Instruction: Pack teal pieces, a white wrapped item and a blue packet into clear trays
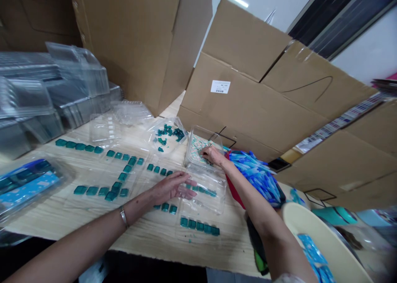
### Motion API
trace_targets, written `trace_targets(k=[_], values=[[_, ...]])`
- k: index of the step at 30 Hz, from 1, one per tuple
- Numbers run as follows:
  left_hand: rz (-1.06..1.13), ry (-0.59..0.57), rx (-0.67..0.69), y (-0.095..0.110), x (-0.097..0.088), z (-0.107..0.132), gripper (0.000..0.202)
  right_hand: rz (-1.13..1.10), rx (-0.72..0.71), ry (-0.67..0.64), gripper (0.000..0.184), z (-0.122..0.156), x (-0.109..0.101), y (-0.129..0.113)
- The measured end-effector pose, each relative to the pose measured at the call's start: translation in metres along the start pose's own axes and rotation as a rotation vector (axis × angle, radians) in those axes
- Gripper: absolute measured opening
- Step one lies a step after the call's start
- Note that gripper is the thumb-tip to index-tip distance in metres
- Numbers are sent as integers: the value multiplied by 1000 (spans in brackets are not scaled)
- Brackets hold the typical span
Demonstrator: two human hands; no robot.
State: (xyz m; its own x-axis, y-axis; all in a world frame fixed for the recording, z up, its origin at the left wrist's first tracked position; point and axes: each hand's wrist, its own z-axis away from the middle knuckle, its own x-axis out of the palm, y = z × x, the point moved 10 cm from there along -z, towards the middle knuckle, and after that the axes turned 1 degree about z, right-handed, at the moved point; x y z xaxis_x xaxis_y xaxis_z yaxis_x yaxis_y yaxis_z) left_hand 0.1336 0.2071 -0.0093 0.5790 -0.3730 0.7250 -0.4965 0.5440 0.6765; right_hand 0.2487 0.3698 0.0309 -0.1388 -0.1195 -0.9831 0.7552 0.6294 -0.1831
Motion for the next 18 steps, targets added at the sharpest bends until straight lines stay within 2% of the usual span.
trace_targets(k=[4,8,13,18], values=[[-3,-4,10,0,0,-1,27,-37,-40,61,10,4,-13,-9],[3,-21,18,0,1,-1,26,-249,-127,209,21,16,-38,-24],[11,-16,17,-2,0,-2,27,-469,-56,266,27,28,-51,-25],[14,-20,20,-1,1,-2,27,-515,-32,290,25,33,-54,-22]])
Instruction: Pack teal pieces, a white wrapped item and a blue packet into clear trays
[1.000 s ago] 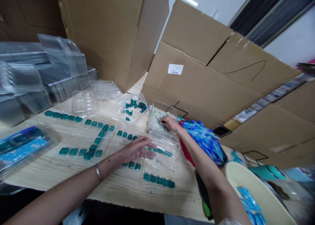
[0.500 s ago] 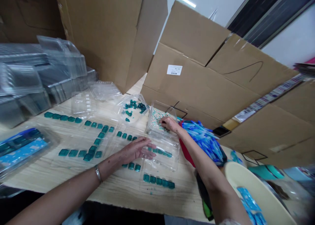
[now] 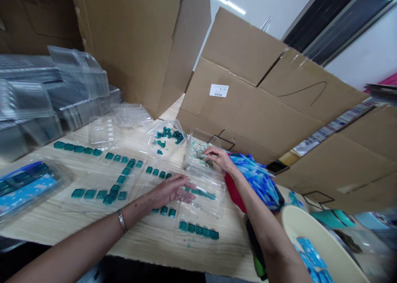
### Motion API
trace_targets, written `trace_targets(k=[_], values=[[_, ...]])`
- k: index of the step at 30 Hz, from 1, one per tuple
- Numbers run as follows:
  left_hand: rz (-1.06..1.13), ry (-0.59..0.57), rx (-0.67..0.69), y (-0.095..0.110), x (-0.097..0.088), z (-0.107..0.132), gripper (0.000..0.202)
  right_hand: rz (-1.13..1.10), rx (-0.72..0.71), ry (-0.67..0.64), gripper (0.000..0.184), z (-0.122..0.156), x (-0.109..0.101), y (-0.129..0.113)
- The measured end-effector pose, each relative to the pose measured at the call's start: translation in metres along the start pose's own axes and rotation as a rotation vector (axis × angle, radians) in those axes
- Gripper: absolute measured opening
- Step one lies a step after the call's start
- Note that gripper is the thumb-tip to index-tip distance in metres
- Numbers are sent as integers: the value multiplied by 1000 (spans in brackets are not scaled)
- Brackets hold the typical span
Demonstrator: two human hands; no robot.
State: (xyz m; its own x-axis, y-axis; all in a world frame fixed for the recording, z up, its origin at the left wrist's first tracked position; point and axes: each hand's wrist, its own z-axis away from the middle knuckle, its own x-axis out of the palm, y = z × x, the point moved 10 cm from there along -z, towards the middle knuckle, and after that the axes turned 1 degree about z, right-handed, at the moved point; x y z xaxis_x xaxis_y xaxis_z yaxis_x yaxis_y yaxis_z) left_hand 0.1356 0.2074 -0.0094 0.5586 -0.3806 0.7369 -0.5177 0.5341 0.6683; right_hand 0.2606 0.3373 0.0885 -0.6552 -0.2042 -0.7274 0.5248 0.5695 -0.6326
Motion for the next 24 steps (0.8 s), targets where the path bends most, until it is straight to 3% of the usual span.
trace_targets(k=[6,11,18,24], values=[[13,-5,-2,0,0,0,27,51,175,-48,31,-2,1,45],[3,-3,-9,1,2,1,27,132,277,-227,30,-15,17,79],[2,6,-4,0,0,0,28,303,266,-331,15,-36,37,83],[10,0,-11,1,1,1,27,448,203,-307,14,-36,38,69]])
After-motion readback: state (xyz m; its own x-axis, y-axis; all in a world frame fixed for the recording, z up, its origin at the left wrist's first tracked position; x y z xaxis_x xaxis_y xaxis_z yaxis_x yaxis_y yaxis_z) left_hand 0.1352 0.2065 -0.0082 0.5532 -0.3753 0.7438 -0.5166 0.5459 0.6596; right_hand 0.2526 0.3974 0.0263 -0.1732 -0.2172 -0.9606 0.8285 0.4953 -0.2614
